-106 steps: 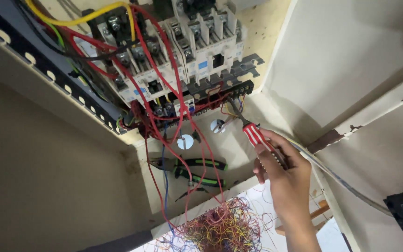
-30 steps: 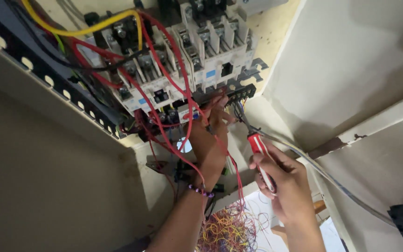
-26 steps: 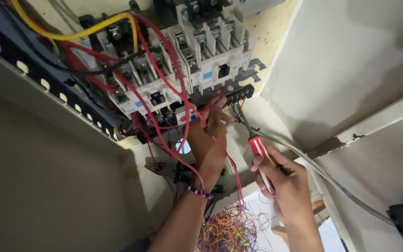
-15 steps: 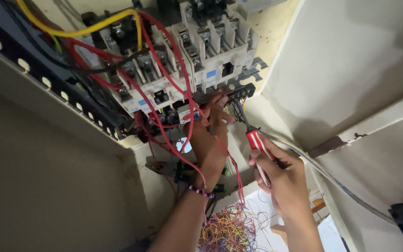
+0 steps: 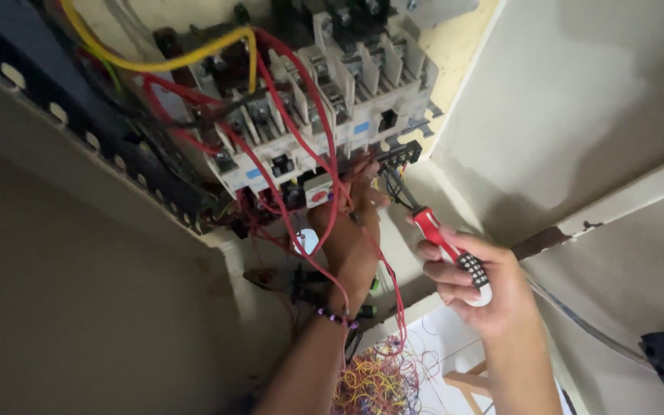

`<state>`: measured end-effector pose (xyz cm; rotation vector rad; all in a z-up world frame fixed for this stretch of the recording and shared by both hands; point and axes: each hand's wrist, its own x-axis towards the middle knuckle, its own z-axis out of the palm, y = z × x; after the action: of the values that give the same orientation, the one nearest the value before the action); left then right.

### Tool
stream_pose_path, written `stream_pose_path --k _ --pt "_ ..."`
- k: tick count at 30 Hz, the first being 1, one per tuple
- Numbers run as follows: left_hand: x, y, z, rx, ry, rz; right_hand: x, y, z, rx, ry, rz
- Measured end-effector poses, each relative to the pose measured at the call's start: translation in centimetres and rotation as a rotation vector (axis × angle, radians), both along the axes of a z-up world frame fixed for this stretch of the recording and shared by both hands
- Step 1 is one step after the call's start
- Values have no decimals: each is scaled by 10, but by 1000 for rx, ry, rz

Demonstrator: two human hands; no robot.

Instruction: Connecting and securing electrical wires inside a control panel using a screwdriver to tighten terminal connections.

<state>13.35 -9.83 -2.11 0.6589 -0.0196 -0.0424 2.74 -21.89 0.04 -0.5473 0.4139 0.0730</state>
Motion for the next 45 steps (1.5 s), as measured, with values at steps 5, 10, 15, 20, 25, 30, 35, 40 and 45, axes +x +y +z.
stream_pose_path --k 5,10,15,20,25,30,35,40,45 --pt "1 0 -3 455 -160 135 1 19 -24 -1363 -63 -107" --pt "0 -2 -20 464 -251 191 -3 17 -27 -2021 -57 -215" --pt "6 7 -19 946 -501 323 -2 -5 -27 -431 -219 40" --pt "5 3 -22 567 -279 182 -11 52 -26 -2262 -4 -247" --pt "9 -3 -42 316 -306 79 -23 48 -20 -1593 105 -279" --pt "6 1 -32 279 -389 107 -23 59 -11 -1228 122 -268" --pt "9 -3 -36 119 -200 35 -17 63 -1 -1164 171 -278" --pt "5 3 -27 647 -278 208 -14 65 -6 -1178 164 -280" --pt "10 -4 -31 84 15 -23 -17 65 -14 -1248 169 -289"
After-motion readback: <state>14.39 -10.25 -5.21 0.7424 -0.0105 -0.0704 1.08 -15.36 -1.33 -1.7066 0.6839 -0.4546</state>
